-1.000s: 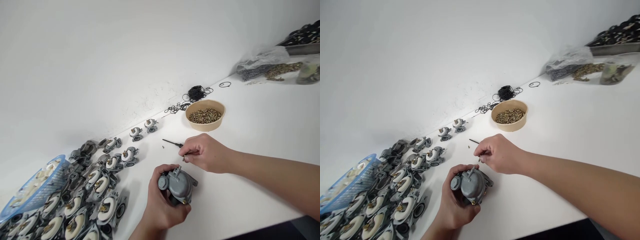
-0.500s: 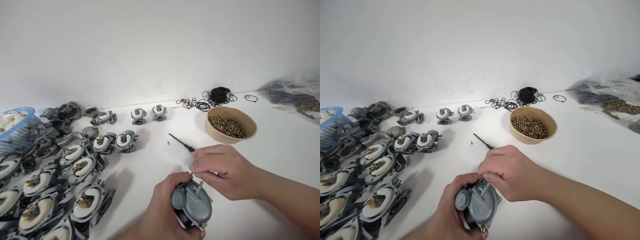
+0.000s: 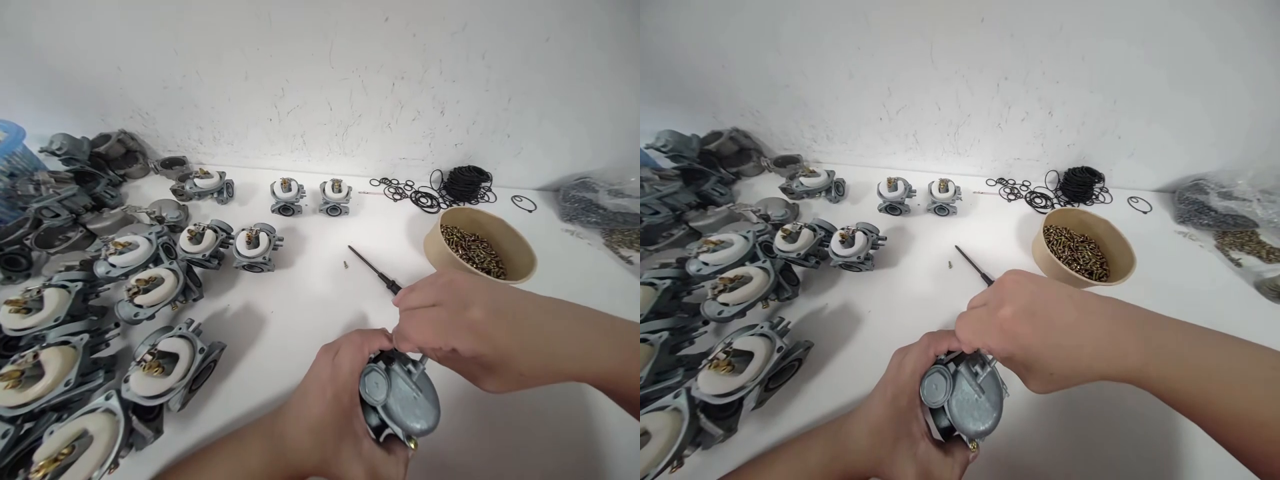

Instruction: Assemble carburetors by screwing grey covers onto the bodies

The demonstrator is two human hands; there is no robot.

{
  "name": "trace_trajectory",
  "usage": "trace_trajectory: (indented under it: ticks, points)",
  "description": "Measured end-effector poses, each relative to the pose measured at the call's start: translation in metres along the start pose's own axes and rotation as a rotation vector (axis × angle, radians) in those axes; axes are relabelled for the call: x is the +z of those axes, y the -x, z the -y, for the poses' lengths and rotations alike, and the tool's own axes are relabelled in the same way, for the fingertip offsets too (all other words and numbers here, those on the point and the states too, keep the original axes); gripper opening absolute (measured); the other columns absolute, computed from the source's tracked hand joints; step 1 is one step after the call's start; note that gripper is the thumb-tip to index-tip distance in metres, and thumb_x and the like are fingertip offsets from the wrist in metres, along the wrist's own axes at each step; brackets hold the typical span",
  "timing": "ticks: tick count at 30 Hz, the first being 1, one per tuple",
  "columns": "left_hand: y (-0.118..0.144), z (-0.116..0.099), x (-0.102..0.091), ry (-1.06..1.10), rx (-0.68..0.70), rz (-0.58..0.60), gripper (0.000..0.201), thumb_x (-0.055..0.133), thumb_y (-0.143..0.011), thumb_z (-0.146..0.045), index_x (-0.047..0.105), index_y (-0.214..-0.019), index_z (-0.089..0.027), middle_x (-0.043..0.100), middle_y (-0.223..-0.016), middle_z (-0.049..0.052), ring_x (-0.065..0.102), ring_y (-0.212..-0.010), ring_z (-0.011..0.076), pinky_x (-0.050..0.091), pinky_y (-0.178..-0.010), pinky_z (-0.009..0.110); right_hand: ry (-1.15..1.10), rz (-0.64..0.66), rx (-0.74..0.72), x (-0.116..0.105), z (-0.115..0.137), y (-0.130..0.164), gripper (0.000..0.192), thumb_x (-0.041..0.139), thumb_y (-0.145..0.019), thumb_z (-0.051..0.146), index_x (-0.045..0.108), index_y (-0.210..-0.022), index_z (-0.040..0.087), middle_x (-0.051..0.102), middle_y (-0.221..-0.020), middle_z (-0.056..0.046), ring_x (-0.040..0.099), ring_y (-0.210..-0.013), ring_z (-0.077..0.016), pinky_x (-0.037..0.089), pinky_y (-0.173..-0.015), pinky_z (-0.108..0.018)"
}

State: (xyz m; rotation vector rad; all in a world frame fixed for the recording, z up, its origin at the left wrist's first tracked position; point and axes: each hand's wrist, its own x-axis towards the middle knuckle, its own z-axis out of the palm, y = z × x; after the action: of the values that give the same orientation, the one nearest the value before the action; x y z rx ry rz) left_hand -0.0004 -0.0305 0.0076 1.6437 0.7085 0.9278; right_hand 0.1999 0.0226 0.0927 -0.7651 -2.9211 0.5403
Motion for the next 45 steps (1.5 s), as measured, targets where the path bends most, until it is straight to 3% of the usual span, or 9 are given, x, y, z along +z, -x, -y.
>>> trace_trajectory:
  ticks: [3,8,13,18,22,26,32,41,45]
  points:
    - [0.000,0.000,0.000,0.008,-0.004,-0.001,0.071,0.067,-0.052,-0.010,0.046,-0.118,-0.025,0.068,-0.101,0.003,0.069,-0.081,0.0232,0.055,-0.073,0.031,-0.069,0.015,-0.053,-0.002,-0.005,-0.005,0.019,0.049,-0.074,0.001,0.050,-0.074,0.020,0.045,-0.059,0.002,0.036,-0.053,-0.0122,0.025,-0.049,-0.026]
    - [0.001,0.001,0.001,0.007,-0.057,0.004,0.068,0.068,-0.054,-0.013,0.045,-0.117,-0.024,0.067,-0.093,0.002,0.066,-0.071,0.0207,0.051,-0.061,0.028,-0.210,0.072,0.013,-0.006,-0.009,-0.012,0.018,0.049,-0.074,0.004,0.053,-0.076,0.022,0.053,-0.061,0.004,0.044,-0.054,-0.0109,0.031,-0.052,-0.025]
    - [0.001,0.002,0.000,0.016,-0.074,0.022,0.072,0.071,-0.050,-0.012,0.046,-0.117,-0.026,0.066,-0.092,0.000,0.064,-0.071,0.0186,0.050,-0.061,0.026,-0.283,0.210,0.072,-0.019,-0.006,-0.024,0.024,0.052,-0.069,-0.003,0.054,-0.071,0.021,0.055,-0.062,0.006,0.049,-0.058,-0.0088,0.036,-0.054,-0.022]
    - [0.001,0.004,0.000,0.011,-0.050,0.020,0.072,0.072,-0.051,-0.013,0.045,-0.116,-0.027,0.065,-0.093,-0.002,0.063,-0.071,0.0171,0.049,-0.063,0.025,-0.327,0.330,0.219,-0.020,-0.007,-0.029,0.026,0.055,-0.065,-0.004,0.060,-0.066,0.021,0.057,-0.061,0.007,0.053,-0.057,-0.0087,0.037,-0.052,-0.021]
    - [0.000,0.004,0.000,0.010,-0.022,0.036,0.073,0.071,-0.054,-0.013,0.043,-0.119,-0.027,0.065,-0.094,-0.001,0.064,-0.074,0.0177,0.050,-0.065,0.026,-0.421,0.274,0.349,-0.017,-0.006,-0.022,0.023,0.058,-0.075,0.005,0.070,-0.071,0.024,0.066,-0.070,0.003,0.058,-0.057,-0.0098,0.040,-0.050,-0.022]
    - [-0.001,0.004,0.000,0.000,-0.012,0.030,0.074,0.072,-0.053,-0.015,0.043,-0.120,-0.025,0.066,-0.096,0.002,0.065,-0.076,0.0204,0.051,-0.064,0.028,-0.450,0.246,0.356,-0.018,-0.002,-0.017,0.024,0.058,-0.081,0.009,0.076,-0.078,0.025,0.068,-0.078,0.000,0.061,-0.062,-0.0116,0.045,-0.054,-0.023]
    - [-0.001,0.004,-0.001,0.010,-0.005,0.032,0.075,0.071,-0.054,-0.014,0.043,-0.123,-0.023,0.067,-0.101,0.005,0.065,-0.079,0.0228,0.053,-0.068,0.031,-0.556,0.246,0.484,-0.018,0.001,-0.018,0.027,0.057,-0.078,0.010,0.078,-0.078,0.027,0.069,-0.082,0.001,0.061,-0.064,-0.0107,0.044,-0.052,-0.021]
    - [-0.002,0.004,-0.001,-0.005,0.031,0.025,0.070,0.068,-0.054,-0.014,0.043,-0.119,-0.023,0.065,-0.092,0.002,0.063,-0.072,0.0204,0.050,-0.063,0.029,-0.539,0.256,0.618,-0.019,0.006,-0.025,0.020,0.058,-0.073,0.014,0.075,-0.072,0.024,0.067,-0.072,0.000,0.060,-0.059,-0.0117,0.043,-0.049,-0.020]
    - [-0.001,0.005,0.000,-0.023,0.040,0.011,0.074,0.068,-0.053,-0.015,0.041,-0.122,-0.023,0.065,-0.095,0.003,0.065,-0.074,0.0210,0.052,-0.065,0.030,-0.449,0.128,0.720,-0.019,0.006,-0.014,0.013,0.059,-0.076,0.023,0.071,-0.070,0.023,0.063,-0.066,0.001,0.052,-0.051,-0.0099,0.038,-0.043,-0.020]
